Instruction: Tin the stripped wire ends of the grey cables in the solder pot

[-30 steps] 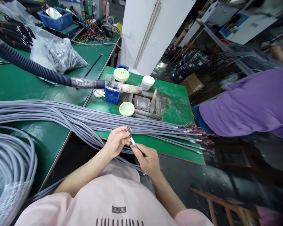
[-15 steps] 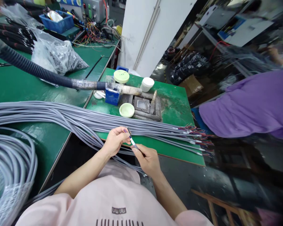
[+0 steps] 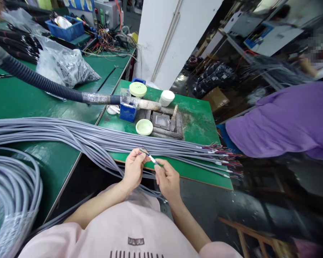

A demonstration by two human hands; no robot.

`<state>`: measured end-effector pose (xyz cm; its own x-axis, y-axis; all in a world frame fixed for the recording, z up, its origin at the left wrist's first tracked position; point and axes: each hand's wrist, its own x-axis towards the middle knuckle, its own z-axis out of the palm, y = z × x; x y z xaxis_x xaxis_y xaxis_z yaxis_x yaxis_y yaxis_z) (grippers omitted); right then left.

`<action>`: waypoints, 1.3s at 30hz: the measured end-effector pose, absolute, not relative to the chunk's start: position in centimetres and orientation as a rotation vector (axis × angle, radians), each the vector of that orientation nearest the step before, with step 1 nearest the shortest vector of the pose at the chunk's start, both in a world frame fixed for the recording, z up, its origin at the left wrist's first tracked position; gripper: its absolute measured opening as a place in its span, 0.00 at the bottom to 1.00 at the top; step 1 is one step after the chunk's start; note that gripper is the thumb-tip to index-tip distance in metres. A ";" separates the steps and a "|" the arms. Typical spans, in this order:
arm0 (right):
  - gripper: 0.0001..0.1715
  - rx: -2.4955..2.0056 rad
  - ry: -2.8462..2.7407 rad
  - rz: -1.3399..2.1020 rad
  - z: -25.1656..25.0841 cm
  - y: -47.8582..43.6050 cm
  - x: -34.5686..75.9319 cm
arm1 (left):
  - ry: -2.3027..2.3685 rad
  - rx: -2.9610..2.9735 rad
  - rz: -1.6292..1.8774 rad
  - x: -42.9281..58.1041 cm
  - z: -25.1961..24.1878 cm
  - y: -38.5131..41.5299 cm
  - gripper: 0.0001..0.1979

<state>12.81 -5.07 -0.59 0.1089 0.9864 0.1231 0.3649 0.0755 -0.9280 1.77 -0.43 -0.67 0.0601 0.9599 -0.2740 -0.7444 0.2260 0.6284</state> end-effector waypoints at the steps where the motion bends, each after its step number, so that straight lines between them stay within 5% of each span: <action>1: 0.13 -1.446 -1.402 0.827 -0.7 -5.0 12.7 | 0.719 0.318 1.310 1.8 -0.8 -0.5 0.10; 15: 0.24 -1.245 -1.996 0.440 0.5 -3.6 13.4 | 0.708 0.321 1.264 0.6 -0.6 0.6 0.12; 39: 0.23 -1.268 -1.912 0.530 0.0 -4.1 13.6 | 0.668 0.340 1.137 -0.1 -0.3 1.3 0.12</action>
